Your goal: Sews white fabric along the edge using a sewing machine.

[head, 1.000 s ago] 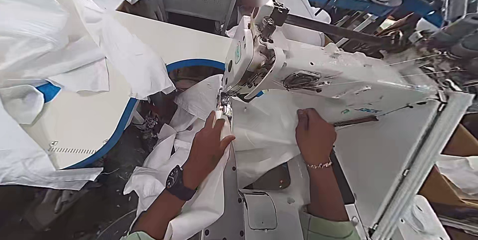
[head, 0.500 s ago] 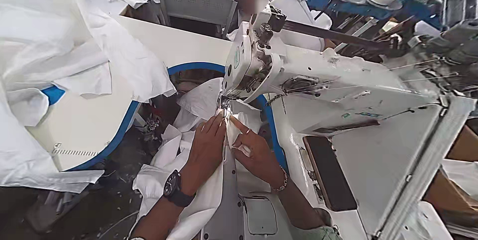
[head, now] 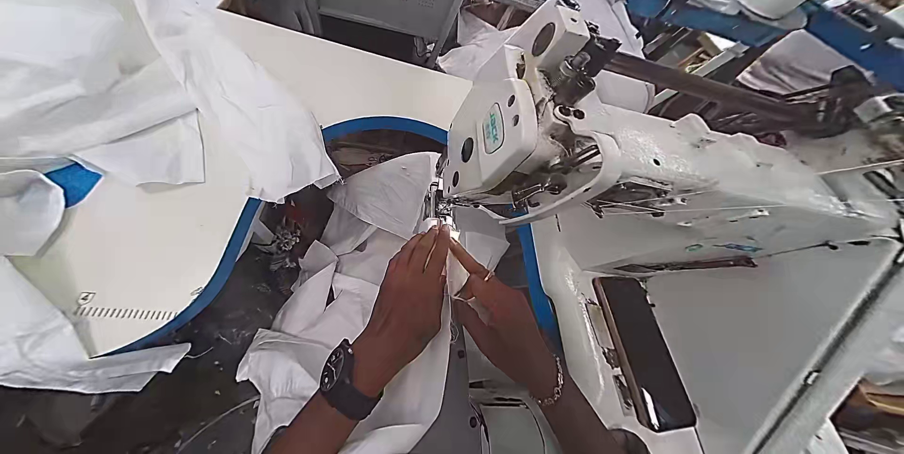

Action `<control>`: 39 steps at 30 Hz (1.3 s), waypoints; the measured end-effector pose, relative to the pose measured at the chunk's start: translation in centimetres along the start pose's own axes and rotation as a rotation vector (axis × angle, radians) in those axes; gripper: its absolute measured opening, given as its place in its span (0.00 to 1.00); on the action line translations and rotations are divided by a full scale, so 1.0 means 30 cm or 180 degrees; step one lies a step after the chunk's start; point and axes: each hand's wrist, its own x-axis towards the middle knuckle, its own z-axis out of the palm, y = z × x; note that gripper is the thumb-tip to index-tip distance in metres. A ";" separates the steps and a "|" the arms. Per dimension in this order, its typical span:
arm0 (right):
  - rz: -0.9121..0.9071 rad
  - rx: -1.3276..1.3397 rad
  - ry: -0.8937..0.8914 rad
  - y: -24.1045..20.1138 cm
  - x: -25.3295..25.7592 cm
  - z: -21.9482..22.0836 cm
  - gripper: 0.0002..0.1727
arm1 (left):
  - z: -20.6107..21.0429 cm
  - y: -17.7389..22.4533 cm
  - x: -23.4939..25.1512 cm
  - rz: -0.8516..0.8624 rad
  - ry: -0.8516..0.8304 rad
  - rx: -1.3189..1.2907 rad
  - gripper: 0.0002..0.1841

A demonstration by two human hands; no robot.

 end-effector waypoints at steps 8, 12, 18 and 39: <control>0.0118 0.0783 -0.0060 0.005 0.004 0.005 0.11 | 0.006 -0.006 -0.022 0.0049 0.0220 -0.0457 0.21; 0.0255 0.1939 -0.0047 0.027 0.071 0.052 0.12 | -0.006 -0.003 -0.013 0.0096 0.0163 -0.0532 0.21; 0.0306 0.0604 0.0455 -0.040 0.053 0.054 0.09 | -0.009 0.007 -0.010 0.0076 0.0144 -0.0492 0.15; 0.0258 -0.1550 0.1012 -0.123 0.121 0.108 0.12 | 0.039 -0.033 0.058 -0.0097 0.0529 -0.0798 0.12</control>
